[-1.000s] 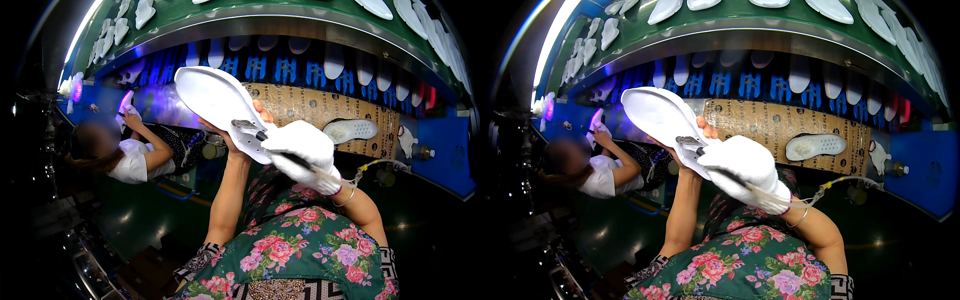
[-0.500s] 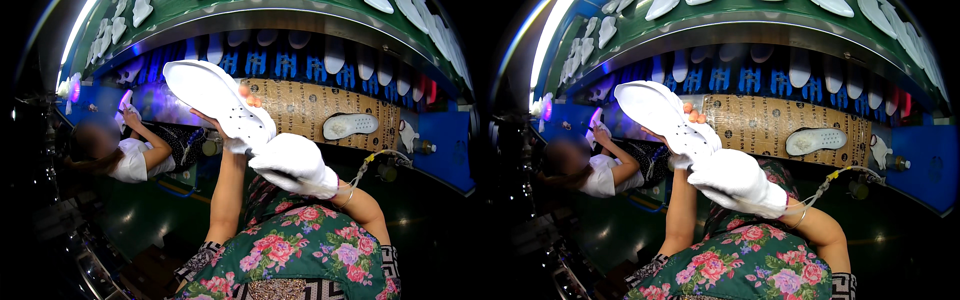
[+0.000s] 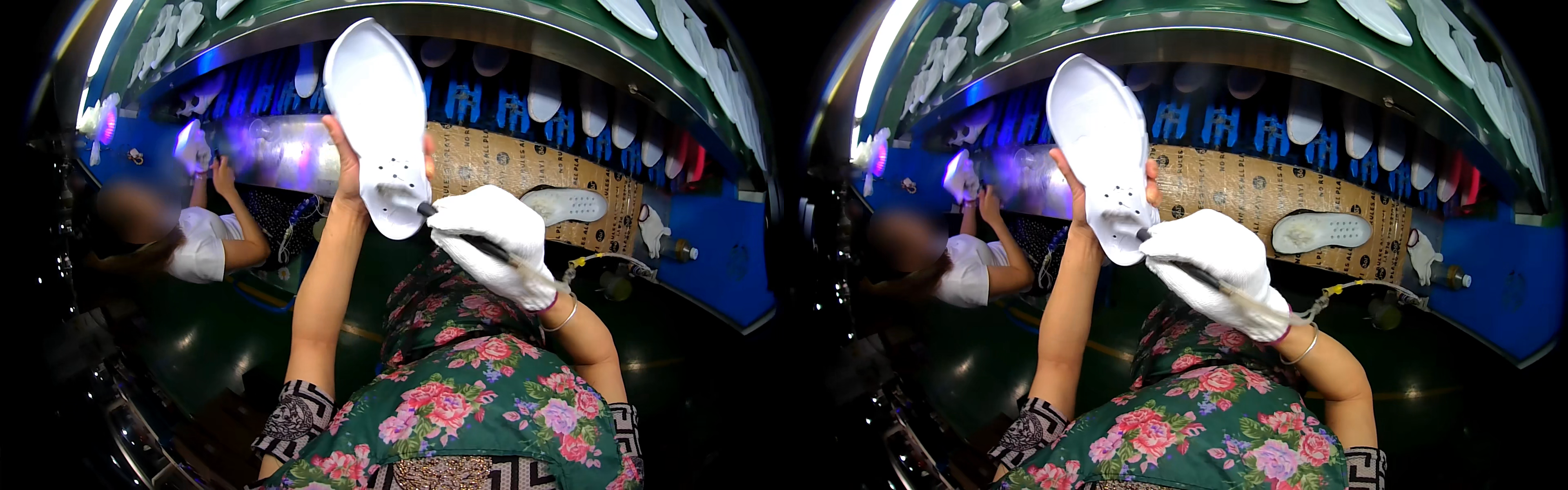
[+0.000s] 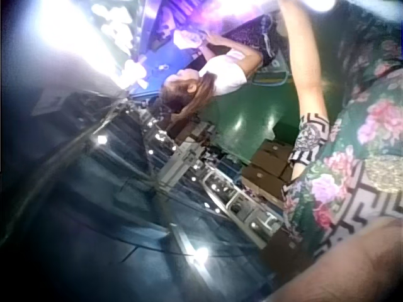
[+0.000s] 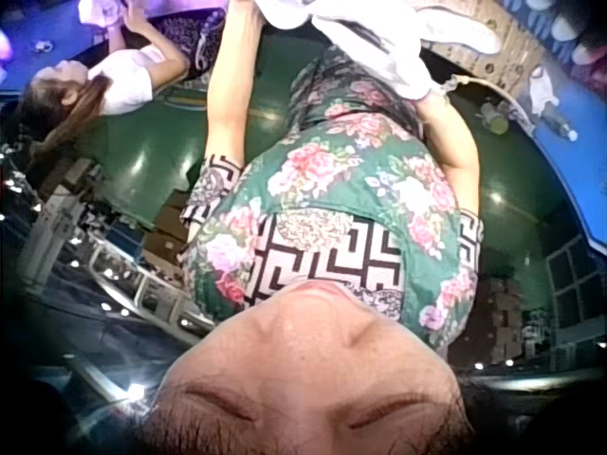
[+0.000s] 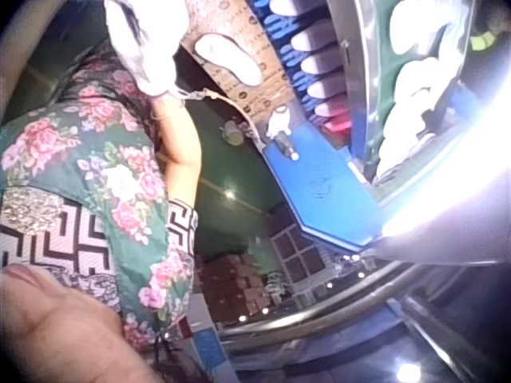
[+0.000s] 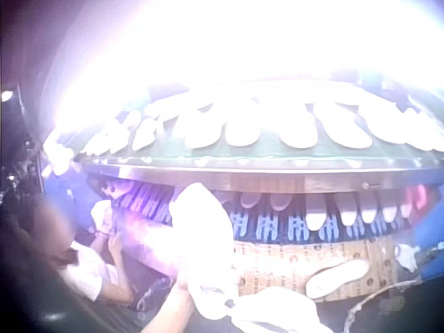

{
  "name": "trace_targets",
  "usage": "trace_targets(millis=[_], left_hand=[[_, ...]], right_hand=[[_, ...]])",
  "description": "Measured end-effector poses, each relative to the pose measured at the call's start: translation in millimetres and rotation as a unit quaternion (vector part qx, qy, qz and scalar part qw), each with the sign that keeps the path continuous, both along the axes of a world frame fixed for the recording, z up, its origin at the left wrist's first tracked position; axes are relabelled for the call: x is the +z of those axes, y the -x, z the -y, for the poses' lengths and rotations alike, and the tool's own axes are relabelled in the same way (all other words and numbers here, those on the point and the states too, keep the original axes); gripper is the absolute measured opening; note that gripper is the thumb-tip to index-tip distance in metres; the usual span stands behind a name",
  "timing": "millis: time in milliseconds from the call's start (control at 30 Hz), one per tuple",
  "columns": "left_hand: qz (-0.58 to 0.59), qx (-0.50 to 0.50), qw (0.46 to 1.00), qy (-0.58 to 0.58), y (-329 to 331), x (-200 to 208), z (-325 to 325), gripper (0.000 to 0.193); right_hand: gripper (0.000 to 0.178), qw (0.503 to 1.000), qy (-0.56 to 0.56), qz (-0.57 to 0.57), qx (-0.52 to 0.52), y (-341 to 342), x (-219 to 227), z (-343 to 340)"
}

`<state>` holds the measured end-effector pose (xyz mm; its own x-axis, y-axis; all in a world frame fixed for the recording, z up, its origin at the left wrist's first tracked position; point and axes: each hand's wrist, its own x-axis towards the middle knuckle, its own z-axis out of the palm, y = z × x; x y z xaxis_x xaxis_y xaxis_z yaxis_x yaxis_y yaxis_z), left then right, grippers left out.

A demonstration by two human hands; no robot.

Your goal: The person applies liquid from a container onto white shoe components using a brush, turns them over to coat different sides, and places them onto a moving conveyor belt.

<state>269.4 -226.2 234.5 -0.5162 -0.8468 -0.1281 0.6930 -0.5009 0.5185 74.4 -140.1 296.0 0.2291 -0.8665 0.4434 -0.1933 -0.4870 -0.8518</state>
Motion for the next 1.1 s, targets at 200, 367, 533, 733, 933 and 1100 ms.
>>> trace_targets(millis=[200,367,533,733,933,1100], left_hand=[[0.0,-0.085,0.996,0.026,-3.4,5.7,12.6,0.11],[0.091,-0.148,0.985,-0.012,-8.9,3.2,17.6,0.109],[0.185,-0.141,0.973,0.008,-7.1,10.1,24.3,0.098],[0.395,-0.227,0.888,0.06,-7.2,15.8,30.1,0.099],[0.404,-0.231,0.882,0.067,-12.4,-2.3,45.6,0.093],[0.007,-0.095,0.993,-0.071,-5.9,-6.2,26.5,0.097]], right_hand=[[0.025,0.995,0.007,-0.022,0.102,-8.3,0.1,-6.0],[0.019,0.996,-0.056,-0.001,0.072,0.7,4.2,2.4],[0.034,0.985,0.111,-0.099,0.09,-4.7,-12.0,-2.5],[0.02,0.985,-0.109,0.012,0.135,0.3,-0.3,4.8],[0.018,0.991,-0.067,-0.028,0.115,-10.2,-0.9,3.4],[0.012,0.906,-0.338,0.245,-0.071,11.5,0.0,12.5]])
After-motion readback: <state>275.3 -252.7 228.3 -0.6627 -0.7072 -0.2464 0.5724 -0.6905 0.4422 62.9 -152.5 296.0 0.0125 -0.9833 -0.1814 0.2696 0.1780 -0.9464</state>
